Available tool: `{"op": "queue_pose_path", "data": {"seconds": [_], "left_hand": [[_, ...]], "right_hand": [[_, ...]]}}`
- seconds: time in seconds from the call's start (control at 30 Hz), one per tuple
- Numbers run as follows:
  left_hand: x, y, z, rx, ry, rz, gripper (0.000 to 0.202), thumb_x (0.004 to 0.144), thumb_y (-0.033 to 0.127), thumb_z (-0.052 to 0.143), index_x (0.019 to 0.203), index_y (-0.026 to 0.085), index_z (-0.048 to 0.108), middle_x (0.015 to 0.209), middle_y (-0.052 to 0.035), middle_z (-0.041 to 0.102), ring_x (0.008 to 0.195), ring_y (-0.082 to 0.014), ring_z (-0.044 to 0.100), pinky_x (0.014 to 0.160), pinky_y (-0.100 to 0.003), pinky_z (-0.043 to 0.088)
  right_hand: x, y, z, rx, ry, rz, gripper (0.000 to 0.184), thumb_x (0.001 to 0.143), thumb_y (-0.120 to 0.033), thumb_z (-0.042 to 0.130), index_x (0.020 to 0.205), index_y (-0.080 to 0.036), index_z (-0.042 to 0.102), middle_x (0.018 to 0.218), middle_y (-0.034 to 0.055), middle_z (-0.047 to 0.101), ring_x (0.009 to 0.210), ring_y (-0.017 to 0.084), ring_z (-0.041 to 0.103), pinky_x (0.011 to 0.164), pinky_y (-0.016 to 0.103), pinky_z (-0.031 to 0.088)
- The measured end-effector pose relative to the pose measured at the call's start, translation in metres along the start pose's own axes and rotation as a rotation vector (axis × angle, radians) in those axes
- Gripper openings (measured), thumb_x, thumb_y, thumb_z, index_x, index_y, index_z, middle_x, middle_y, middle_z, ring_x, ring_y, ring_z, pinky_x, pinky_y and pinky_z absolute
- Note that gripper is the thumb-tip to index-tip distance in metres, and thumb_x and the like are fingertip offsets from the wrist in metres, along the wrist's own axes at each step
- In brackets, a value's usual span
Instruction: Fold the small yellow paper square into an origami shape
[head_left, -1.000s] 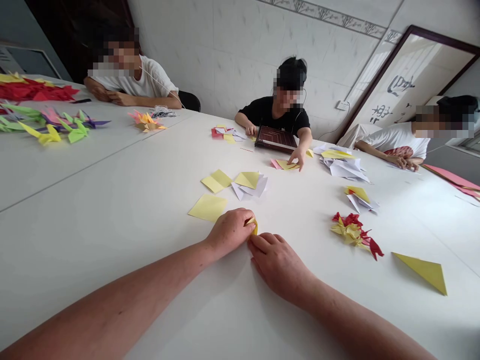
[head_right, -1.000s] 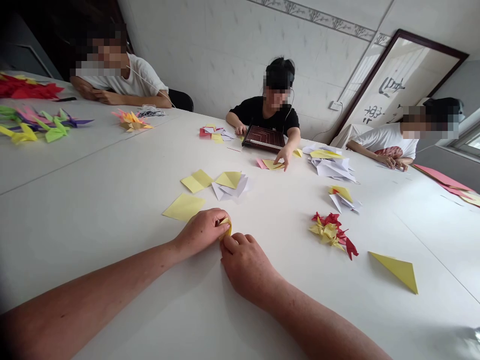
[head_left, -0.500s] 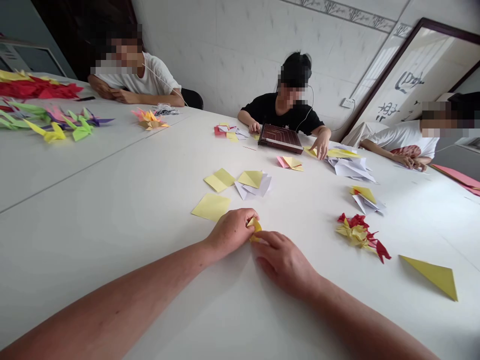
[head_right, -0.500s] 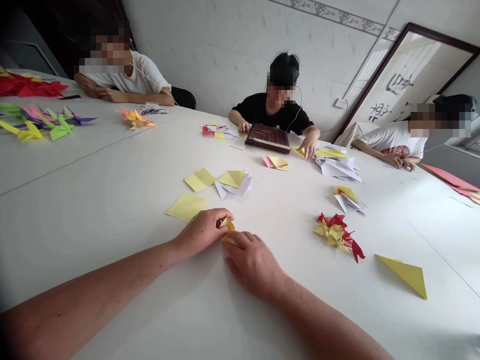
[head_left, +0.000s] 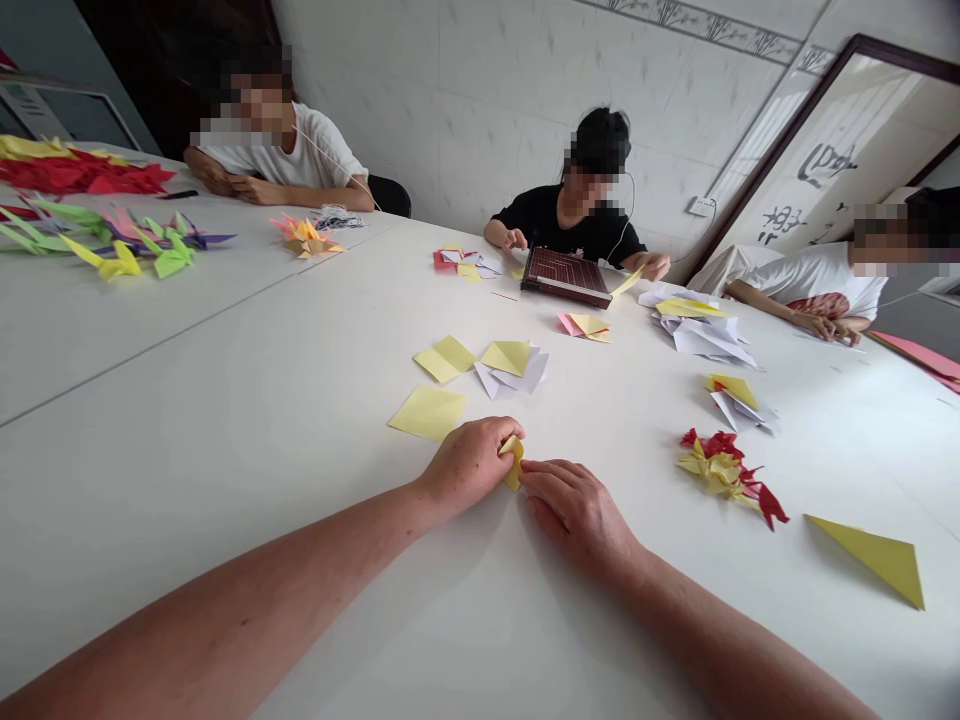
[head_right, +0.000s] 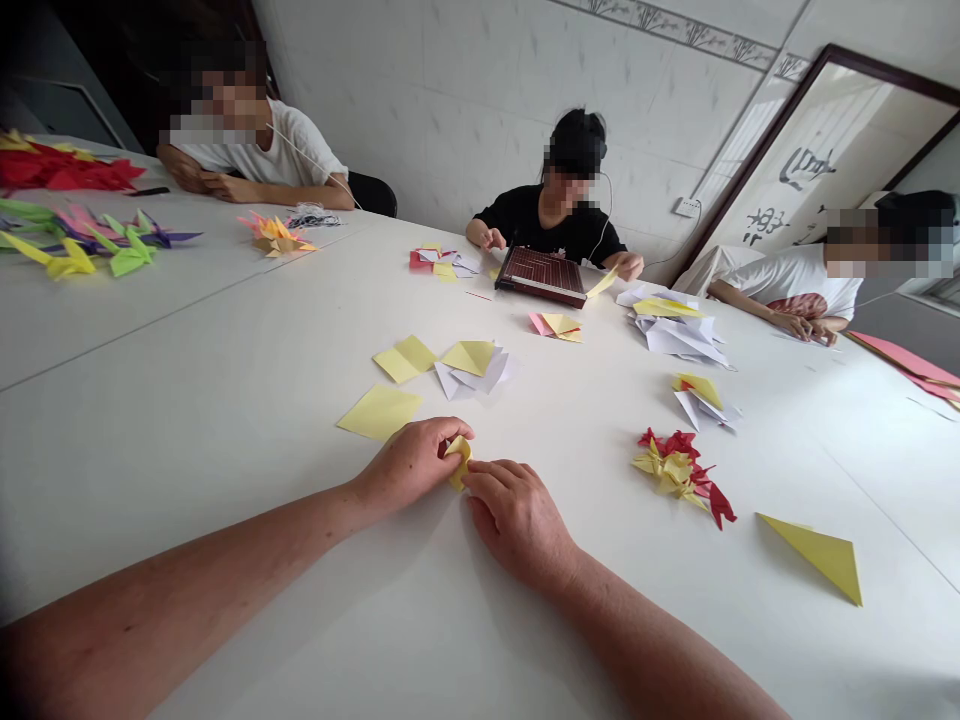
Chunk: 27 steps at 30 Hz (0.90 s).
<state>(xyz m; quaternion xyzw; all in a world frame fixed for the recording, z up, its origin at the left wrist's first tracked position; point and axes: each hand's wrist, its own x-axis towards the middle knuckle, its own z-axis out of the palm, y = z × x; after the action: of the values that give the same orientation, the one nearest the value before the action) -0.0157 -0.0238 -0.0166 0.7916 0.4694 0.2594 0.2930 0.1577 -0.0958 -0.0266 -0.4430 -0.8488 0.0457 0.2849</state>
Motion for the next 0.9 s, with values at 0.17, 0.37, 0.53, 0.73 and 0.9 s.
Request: {"op": "queue_pose_path", "data": {"seconds": [0.17, 0.37, 0.53, 0.73, 0.9], "left_hand": [[0.0, 0.0, 0.0, -0.001, -0.001, -0.003, 0.036, 0.076, 0.013, 0.047, 0.102, 0.024, 0.068, 0.086, 0.0016, 0.071, 0.072, -0.0159, 0.062, 0.067, -0.025, 0.048], [0.0, 0.0, 0.0, -0.017, -0.006, -0.014, 0.034, 0.077, 0.015, 0.047, 0.103, 0.025, 0.068, 0.081, 0.0019, 0.069, 0.069, -0.0151, 0.061, 0.065, -0.024, 0.047], [0.0, 0.0, 0.001, -0.028, -0.009, -0.022, 0.033, 0.078, 0.016, 0.047, 0.103, 0.024, 0.067, 0.072, 0.0032, 0.065, 0.064, -0.0139, 0.058, 0.059, -0.023, 0.044], [0.001, 0.0, 0.0, -0.025, -0.005, -0.03, 0.033, 0.076, 0.017, 0.047, 0.101, 0.023, 0.067, 0.067, 0.0036, 0.062, 0.061, -0.0138, 0.056, 0.056, -0.023, 0.043], [0.001, 0.002, -0.002, -0.046, -0.017, -0.038, 0.031, 0.076, 0.017, 0.047, 0.097, 0.022, 0.068, 0.077, 0.0017, 0.068, 0.066, -0.0147, 0.059, 0.061, -0.024, 0.046]], "right_hand": [[-0.01, 0.001, -0.002, 0.002, -0.069, -0.012, 0.04, 0.087, -0.007, 0.043, 0.125, -0.019, 0.05, 0.122, 0.0111, 0.066, 0.115, 0.023, 0.06, 0.091, 0.041, 0.05], [-0.014, 0.001, -0.004, -0.016, -0.126, -0.028, 0.054, 0.082, -0.006, 0.045, 0.136, -0.015, 0.039, 0.123, 0.0137, 0.064, 0.121, 0.028, 0.054, 0.095, 0.047, 0.047], [-0.011, -0.005, -0.009, -0.056, -0.221, -0.006, 0.048, 0.087, -0.01, 0.046, 0.134, -0.015, 0.044, 0.137, 0.0121, 0.055, 0.123, 0.027, 0.05, 0.098, 0.047, 0.044], [-0.009, -0.007, -0.013, -0.11, -0.289, -0.004, 0.051, 0.09, -0.013, 0.047, 0.141, -0.017, 0.042, 0.143, 0.0101, 0.05, 0.125, 0.025, 0.048, 0.101, 0.044, 0.043], [-0.005, -0.005, -0.014, -0.114, -0.312, -0.005, 0.055, 0.089, -0.015, 0.048, 0.143, -0.016, 0.039, 0.138, 0.0102, 0.054, 0.12, 0.025, 0.049, 0.1, 0.043, 0.043]]}}
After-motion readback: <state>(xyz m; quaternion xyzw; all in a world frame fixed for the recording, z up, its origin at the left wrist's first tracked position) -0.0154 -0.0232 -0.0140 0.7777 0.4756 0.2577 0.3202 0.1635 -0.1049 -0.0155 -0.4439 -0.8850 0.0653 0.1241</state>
